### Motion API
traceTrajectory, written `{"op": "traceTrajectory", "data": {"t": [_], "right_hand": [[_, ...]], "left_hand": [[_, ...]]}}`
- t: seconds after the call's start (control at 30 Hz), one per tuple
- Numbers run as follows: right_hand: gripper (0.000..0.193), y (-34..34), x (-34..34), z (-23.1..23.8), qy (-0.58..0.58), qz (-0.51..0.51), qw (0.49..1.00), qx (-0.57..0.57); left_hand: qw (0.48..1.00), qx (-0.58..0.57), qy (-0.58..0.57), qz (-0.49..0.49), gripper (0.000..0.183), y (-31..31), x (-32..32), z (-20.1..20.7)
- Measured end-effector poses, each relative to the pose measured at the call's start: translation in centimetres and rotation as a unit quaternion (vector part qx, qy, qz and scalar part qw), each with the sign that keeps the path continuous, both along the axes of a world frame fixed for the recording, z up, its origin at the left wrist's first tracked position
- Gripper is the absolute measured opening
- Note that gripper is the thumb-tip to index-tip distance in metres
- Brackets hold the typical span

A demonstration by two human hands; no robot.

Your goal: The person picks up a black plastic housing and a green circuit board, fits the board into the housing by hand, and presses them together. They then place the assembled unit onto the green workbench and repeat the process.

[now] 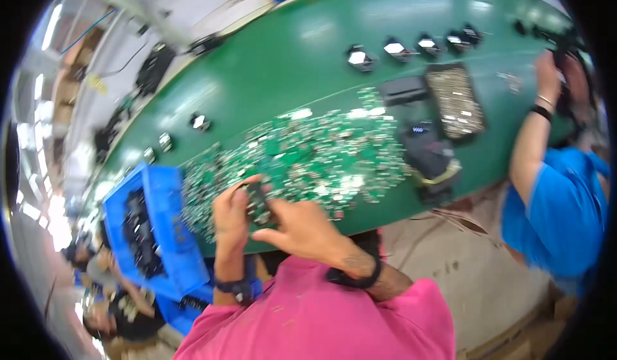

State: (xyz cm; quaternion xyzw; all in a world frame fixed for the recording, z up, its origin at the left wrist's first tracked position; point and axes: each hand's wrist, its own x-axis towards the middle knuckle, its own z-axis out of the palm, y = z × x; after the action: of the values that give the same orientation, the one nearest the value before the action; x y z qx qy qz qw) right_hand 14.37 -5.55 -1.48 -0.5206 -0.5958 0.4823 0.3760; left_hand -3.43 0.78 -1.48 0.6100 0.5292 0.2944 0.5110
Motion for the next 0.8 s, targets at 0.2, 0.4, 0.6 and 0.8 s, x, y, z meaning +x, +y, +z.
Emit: {"op": "traceTrajectory", "data": {"t": [0.2, 0.4, 0.6, 0.8], "right_hand": [[0.038, -0.2, 0.9, 2.2, 0.031, -0.066, 0.995, 0.072], [0.044, -0.4, 1.0, 3.0, 0.012, -0.093, 0.989, 0.11], [0.046, -0.4, 0.9, 3.8, -0.006, -0.093, 0.991, 0.098], [0.047, -0.7, 0.6, 3.8, -0.012, -0.095, 0.991, 0.091]], "left_hand": [[0.997, -0.064, -0.04, -0.017, 0.056, -0.6, 0.2, 0.1], [0.998, -0.055, 0.01, 0.035, 0.059, -1.2, 1.0, 1.5], [0.997, -0.067, -0.008, 0.029, 0.059, -1.2, 2.6, 3.4], [0.999, -0.032, -0.004, 0.011, 0.062, -1.5, 2.7, 3.9]]}}
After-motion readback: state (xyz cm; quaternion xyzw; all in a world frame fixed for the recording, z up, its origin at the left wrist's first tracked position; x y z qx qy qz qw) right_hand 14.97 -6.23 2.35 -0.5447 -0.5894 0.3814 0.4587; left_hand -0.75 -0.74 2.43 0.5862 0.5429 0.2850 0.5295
